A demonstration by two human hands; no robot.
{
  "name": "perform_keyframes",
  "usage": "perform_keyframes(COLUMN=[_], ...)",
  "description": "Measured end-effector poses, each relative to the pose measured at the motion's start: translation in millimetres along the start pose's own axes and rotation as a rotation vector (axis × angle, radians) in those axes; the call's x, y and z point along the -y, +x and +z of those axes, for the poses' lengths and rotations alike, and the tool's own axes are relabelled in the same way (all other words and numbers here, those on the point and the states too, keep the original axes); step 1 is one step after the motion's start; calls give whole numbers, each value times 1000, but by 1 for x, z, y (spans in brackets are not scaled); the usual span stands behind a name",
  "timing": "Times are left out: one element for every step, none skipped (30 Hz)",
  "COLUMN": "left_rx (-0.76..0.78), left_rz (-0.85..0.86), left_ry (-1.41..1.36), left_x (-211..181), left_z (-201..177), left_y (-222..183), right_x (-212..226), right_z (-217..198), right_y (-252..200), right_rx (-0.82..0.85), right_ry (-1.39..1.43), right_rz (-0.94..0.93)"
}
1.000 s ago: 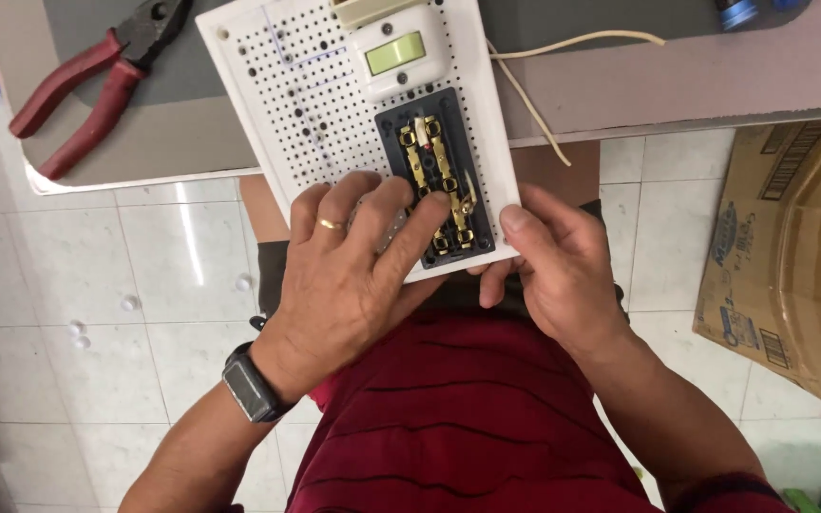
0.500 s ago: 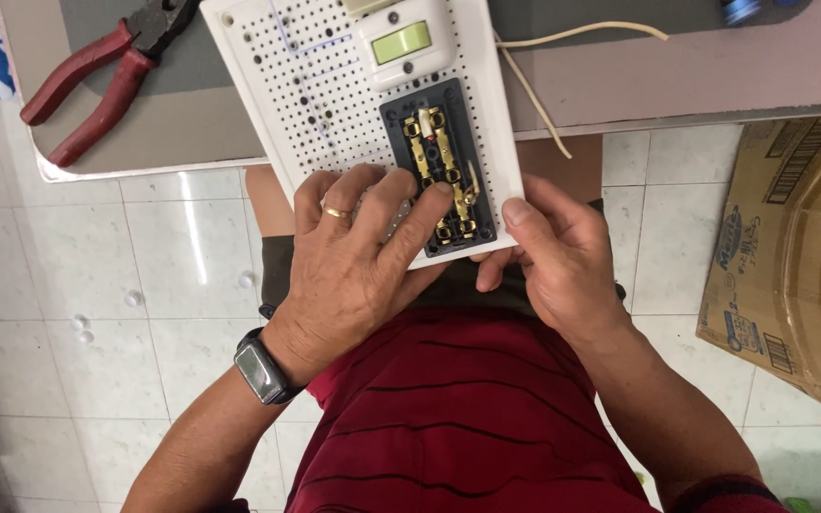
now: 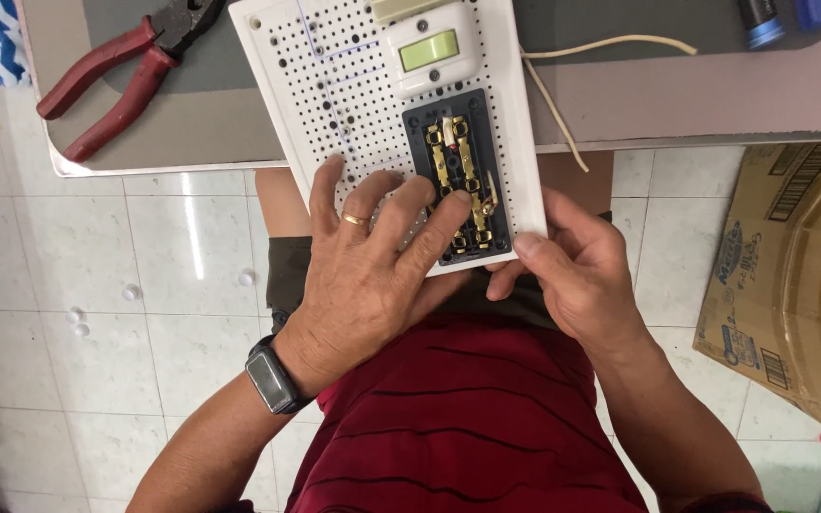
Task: Installing an electrical switch mechanism onto a mounting board using a screwdriver and pliers.
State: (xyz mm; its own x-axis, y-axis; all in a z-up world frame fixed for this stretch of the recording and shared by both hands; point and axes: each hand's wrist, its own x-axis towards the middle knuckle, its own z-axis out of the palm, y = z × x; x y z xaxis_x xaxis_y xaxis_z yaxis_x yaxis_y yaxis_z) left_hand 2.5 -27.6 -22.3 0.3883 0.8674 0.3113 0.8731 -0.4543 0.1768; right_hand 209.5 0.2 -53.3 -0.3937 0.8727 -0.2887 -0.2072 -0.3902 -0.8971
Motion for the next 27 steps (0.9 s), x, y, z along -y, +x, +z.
perform_keyframes(left_rx=[-2,-14,-25,-25,-28,-30,-29,-33,-37,-38,-38,-39,-39,-41,-43,-45,-49,-53,-55,-58,-62,-68,-73,-79,-86,-82,-78], left_rz=[1,-8,-17,-17,-18,-20,-20,-24,-28,-27,-30,-34,-35,-33,-31,-30,-23,-18,-17,-10,-2,-5,-7,-9,-11,-20,-28], left_ry=[-1,-18,-35,-35,-24,-12,-12,-12,-13,-14,-9,-3,-2,0,3,3,-16,-34,-32,-29,-27,-16,-23,-33,-25,-28,-31], left_x=[-1,-2,-3,-3,-3,-3,-4,-4,-4,-5,-5,-4,-4,-4,-4,-3,-2,-1,-2,-1,0,0,1,1,2,2,2], left_z=[-1,-2,-3,-2,-1,0,0,0,0,1,2,2,2,2,2,2,2,2,2,2,1,1,1,2,1,2,4], left_y=[1,2,3,3,3,3,3,3,3,3,3,3,3,3,3,3,3,3,3,3,2,2,1,1,0,-1,-2], right_x=[-1,-2,-3,-3,-4,-4,-5,-6,-7,-7,-7,-8,-8,-9,-9,-9,-9,-10,-11,-12,-12,-14,-15,-15,-17,-18,-20], right_z=[-2,-4,-6,-7,-8,-9,-9,-9,-8,-8,-8,-7,-7,-7,-7,-7,-7,-7,-7,-7,-6,-6,-6,-6,-6,-7,-8], right_y=[0,0,0,0,0,-1,-1,-1,-1,0,0,0,0,0,0,0,0,0,-1,-1,0,-1,0,0,1,1,1], right_rx=[-1,37,75,74,98,123,123,93,63,63,52,42,43,36,29,29,34,42,43,22,1,11,4,-6,3,-5,-13], right_ry=[-2,0,2,2,0,-1,-1,2,5,5,0,-5,-5,-1,3,2,-10,-22,-23,-23,-24,-24,-15,-7,-9,-8,-7], right_rz=[-1,-13,-26,-25,-36,-47,-46,-38,-30,-30,-32,-34,-34,-27,-20,-22,-26,-29,-31,-28,-24,-31,-31,-30,-36,-35,-35])
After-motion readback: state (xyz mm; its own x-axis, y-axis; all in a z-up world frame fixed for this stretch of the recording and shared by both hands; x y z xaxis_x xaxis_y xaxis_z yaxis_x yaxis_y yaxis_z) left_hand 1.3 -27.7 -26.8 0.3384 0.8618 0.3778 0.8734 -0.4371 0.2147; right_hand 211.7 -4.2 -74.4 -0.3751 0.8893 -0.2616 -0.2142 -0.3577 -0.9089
